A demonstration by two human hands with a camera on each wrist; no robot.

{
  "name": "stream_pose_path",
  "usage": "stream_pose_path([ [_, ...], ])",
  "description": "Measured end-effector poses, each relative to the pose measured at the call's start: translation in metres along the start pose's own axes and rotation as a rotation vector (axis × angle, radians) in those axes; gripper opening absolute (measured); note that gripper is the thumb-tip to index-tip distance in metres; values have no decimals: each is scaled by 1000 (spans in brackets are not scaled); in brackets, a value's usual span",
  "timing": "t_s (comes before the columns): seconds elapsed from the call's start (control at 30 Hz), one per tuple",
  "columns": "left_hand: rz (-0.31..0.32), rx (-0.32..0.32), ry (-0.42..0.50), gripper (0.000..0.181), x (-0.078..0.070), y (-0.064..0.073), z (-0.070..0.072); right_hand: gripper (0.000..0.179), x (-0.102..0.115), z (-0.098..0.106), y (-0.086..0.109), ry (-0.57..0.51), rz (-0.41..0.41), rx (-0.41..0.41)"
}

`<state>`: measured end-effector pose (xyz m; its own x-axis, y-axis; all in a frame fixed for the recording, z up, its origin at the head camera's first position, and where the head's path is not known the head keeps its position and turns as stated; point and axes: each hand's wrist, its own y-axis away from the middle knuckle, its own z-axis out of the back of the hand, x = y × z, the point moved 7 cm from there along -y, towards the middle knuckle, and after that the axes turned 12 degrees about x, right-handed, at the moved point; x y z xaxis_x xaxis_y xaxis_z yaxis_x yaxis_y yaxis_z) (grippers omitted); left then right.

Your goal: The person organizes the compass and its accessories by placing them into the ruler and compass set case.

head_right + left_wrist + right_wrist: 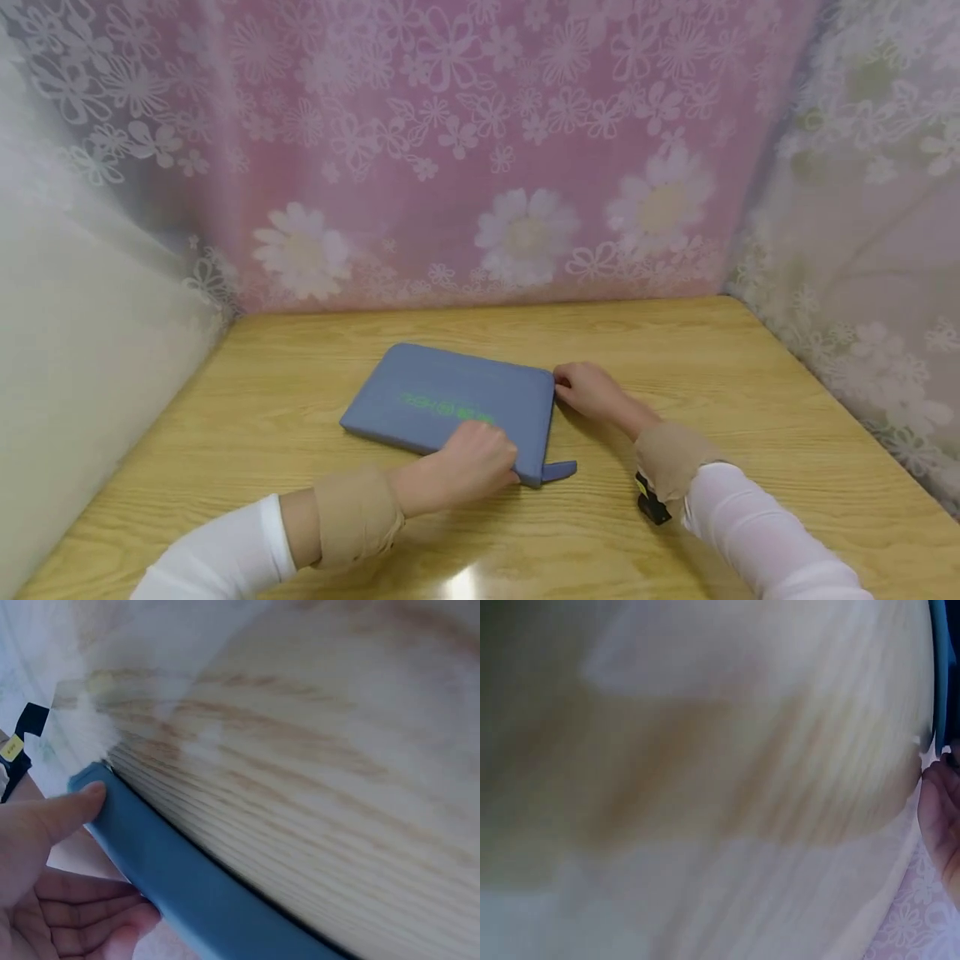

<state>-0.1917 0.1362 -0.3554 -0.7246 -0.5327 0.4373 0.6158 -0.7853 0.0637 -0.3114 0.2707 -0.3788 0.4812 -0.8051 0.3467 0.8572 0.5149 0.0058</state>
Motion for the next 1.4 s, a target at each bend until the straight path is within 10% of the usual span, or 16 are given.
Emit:
stream_pose_path([
  [0.6, 171, 119, 96, 27, -1, -33, -1, 13, -8, -1, -27, -57, -116, -99],
  [1.4, 65, 1, 133, 35, 22, -24, 2, 7, 2, 6, -19, -22, -79, 33],
])
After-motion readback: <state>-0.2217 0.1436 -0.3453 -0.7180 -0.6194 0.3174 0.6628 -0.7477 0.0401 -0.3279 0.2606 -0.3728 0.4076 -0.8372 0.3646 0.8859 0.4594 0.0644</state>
